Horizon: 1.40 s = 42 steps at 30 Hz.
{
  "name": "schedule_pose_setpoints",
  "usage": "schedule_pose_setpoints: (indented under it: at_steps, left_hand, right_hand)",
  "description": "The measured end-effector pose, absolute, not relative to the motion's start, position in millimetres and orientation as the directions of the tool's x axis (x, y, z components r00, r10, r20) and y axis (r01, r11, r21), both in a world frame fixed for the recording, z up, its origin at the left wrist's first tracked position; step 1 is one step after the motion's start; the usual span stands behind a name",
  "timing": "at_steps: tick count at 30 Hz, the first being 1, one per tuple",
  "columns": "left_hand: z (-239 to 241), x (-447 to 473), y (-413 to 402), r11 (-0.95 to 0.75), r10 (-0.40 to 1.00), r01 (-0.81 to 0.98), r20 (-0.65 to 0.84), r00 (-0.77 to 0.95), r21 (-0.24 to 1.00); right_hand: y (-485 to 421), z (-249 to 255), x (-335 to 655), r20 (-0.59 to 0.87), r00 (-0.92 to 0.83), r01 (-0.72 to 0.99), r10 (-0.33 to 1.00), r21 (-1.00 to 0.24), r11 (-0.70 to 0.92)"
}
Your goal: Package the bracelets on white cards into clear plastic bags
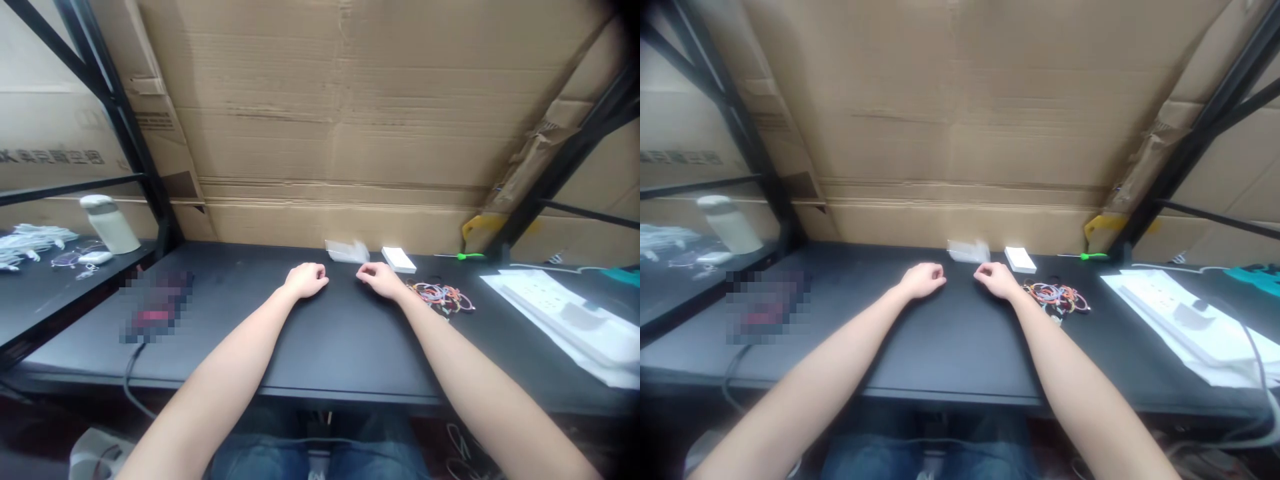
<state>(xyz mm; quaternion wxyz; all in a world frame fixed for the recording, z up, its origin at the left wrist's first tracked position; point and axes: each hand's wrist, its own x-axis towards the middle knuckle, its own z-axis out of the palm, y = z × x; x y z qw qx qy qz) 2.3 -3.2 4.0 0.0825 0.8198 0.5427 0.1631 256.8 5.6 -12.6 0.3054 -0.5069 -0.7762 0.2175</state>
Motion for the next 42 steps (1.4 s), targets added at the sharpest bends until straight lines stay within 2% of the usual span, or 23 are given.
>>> schedule_pose_setpoints:
  at_steps: [42]
  left_hand:
    - [6.6, 3.2, -6.1, -0.386, 0.922, 0.865, 0.16, 0.352, 0.32]
  right_hand:
    - [4.1, -10.7, 255.9, 0.23, -0.297, 0.657, 0.927, -0.655, 0.373]
